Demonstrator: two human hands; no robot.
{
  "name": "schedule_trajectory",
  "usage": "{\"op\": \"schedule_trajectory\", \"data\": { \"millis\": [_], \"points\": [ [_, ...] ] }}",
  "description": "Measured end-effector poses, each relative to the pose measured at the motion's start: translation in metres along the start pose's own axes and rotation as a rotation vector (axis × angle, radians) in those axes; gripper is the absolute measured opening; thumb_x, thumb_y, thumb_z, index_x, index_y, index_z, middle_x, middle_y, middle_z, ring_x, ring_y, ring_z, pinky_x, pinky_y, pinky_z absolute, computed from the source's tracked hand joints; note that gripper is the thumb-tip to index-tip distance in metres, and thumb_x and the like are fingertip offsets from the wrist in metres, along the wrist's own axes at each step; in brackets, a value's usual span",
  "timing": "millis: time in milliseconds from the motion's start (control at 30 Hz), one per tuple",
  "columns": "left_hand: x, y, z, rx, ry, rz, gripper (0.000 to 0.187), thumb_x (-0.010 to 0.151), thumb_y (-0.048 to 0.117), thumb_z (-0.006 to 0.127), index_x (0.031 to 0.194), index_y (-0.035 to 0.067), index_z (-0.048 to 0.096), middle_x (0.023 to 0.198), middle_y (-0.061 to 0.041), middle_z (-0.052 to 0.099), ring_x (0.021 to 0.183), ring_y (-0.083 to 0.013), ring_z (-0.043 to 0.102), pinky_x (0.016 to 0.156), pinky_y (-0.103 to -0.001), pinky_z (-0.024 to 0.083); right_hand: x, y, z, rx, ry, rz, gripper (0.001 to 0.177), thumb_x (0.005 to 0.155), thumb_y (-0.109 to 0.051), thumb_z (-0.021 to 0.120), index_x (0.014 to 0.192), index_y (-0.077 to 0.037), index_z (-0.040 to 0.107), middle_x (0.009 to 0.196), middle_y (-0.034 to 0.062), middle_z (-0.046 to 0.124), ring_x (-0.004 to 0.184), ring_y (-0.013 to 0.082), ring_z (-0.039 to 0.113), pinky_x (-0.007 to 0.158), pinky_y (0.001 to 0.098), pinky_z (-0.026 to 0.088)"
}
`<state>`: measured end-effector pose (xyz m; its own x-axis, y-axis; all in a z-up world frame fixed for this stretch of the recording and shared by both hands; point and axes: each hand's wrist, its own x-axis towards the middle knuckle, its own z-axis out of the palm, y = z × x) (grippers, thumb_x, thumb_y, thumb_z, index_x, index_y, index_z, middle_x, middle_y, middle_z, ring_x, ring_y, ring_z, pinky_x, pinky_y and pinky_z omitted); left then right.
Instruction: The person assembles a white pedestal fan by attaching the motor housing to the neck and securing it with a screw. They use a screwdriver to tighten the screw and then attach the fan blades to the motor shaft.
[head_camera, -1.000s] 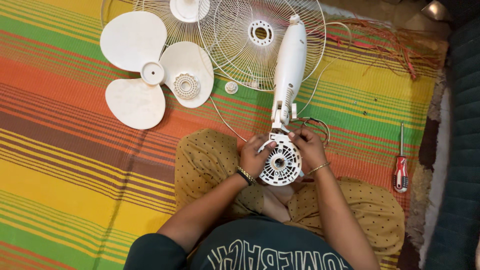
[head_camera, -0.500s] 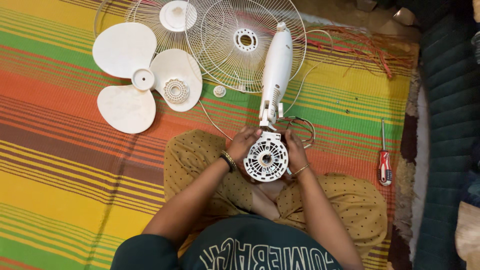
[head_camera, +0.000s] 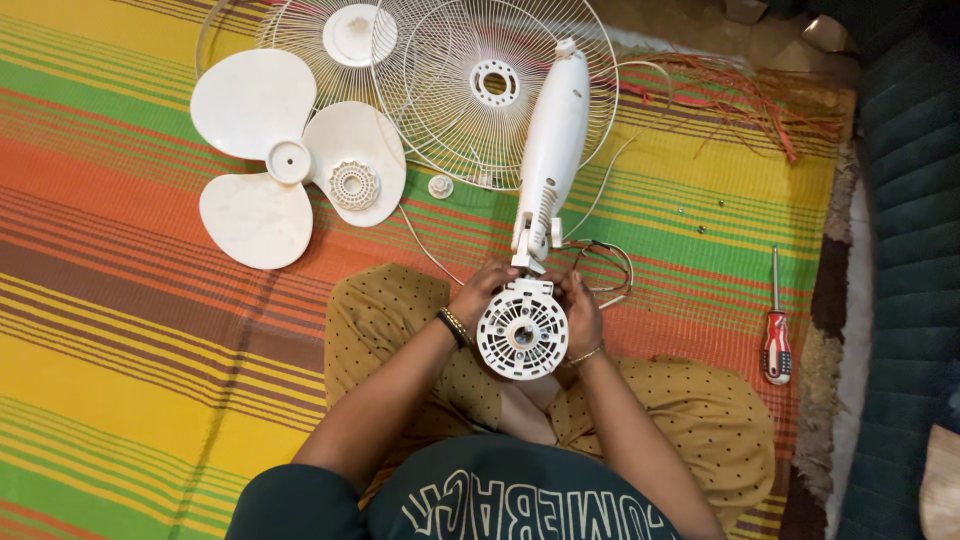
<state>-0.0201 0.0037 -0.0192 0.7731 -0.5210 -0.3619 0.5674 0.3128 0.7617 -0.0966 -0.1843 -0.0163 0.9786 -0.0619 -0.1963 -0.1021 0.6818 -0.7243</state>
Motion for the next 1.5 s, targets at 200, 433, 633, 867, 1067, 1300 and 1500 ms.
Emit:
{"op": "schedule_trajectory", "data": {
  "millis": [200, 433, 633, 867, 1067, 1300, 1500],
  "points": [
    [0.006, -0.01, -0.018, 0.933, -0.211, 0.866, 0.032, 0.1, 0.025, 0.062, 0.118, -0.001, 0.061, 0.116, -0.007, 0.058, 0.115, -0.0195, 0.053, 0.099, -0.031, 0.047, -0.007, -0.014, 0.012, -0.184, -0.014, -0.111, 0.045, 0.108, -0.037, 0.043, 0.1, 0.0, 0.067, 0.092, 0.0068, 0.065, 0.087, 0.016, 0.061, 0.082, 0.0311, 0.05],
    [-0.017, 0.016, 0.006, 0.659, -0.019, 0.384, 0.034, 0.102, 0.031, 0.064, 0.097, -0.002, 0.071, 0.102, -0.008, 0.057, 0.102, -0.0192, 0.055, 0.092, -0.031, 0.045, -0.006, -0.033, 0.022, -0.523, 0.054, -0.157, 0.026, 0.098, -0.019, 0.064, 0.091, 0.005, 0.07, 0.091, 0.0031, 0.055, 0.083, 0.0129, 0.056, 0.075, 0.0276, 0.045],
    [-0.021, 0.033, 0.008, 0.717, 0.007, 0.325, 0.037, 0.101, 0.035, 0.065, 0.093, 0.0, 0.076, 0.087, -0.003, 0.055, 0.087, -0.014, 0.055, 0.081, -0.029, 0.046, -0.004, -0.037, 0.025, -0.602, 0.09, -0.164, 0.017, 0.095, -0.014, 0.072, 0.099, 0.002, 0.07, 0.101, 0.0012, 0.059, 0.092, 0.0117, 0.06, 0.081, 0.0273, 0.05],
    [-0.014, 0.026, 0.004, 0.638, 0.032, 0.24, 0.032, 0.092, 0.033, 0.076, 0.092, 0.002, 0.08, 0.08, -0.001, 0.053, 0.08, -0.0103, 0.054, 0.075, -0.027, 0.045, 0.003, -0.038, 0.029, -0.53, 0.189, -0.048, 0.054, 0.091, -0.022, 0.076, 0.134, -0.003, 0.048, 0.123, 0.0046, 0.061, 0.116, 0.0142, 0.061, 0.097, 0.0304, 0.052],
    [-0.013, 0.027, 0.012, 0.673, 0.039, 0.279, 0.029, 0.094, 0.03, 0.075, 0.089, 0.002, 0.078, 0.082, 0.0, 0.055, 0.079, -0.0096, 0.056, 0.072, -0.028, 0.047, 0.006, -0.045, 0.026, -0.333, 0.036, 0.237, 0.053, 0.095, -0.028, 0.067, 0.138, 0.0, 0.054, 0.115, 0.0073, 0.07, 0.098, 0.014, 0.067, 0.082, 0.0301, 0.056],
    [-0.019, 0.031, 0.015, 0.656, 0.057, 0.347, 0.025, 0.095, 0.029, 0.072, 0.095, 0.004, 0.077, 0.084, 0.0, 0.061, 0.082, -0.0099, 0.059, 0.075, -0.027, 0.048, 0.018, -0.037, 0.016, -0.403, 0.056, 0.185, 0.043, 0.096, -0.022, 0.07, 0.13, 0.004, 0.062, 0.106, 0.0079, 0.073, 0.089, 0.0127, 0.07, 0.076, 0.0286, 0.058],
    [-0.008, 0.007, 0.009, 0.067, 0.1, 0.118, 0.022, 0.093, 0.019, 0.075, 0.103, 0.0, 0.074, 0.096, -0.008, 0.074, 0.085, -0.0127, 0.068, 0.077, -0.028, 0.057, 0.021, -0.031, 0.008, -0.384, 0.074, 0.141, 0.045, 0.099, -0.024, 0.068, 0.135, 0.004, 0.062, 0.109, 0.0072, 0.074, 0.089, 0.0116, 0.069, 0.076, 0.0279, 0.057]
  ]
}}
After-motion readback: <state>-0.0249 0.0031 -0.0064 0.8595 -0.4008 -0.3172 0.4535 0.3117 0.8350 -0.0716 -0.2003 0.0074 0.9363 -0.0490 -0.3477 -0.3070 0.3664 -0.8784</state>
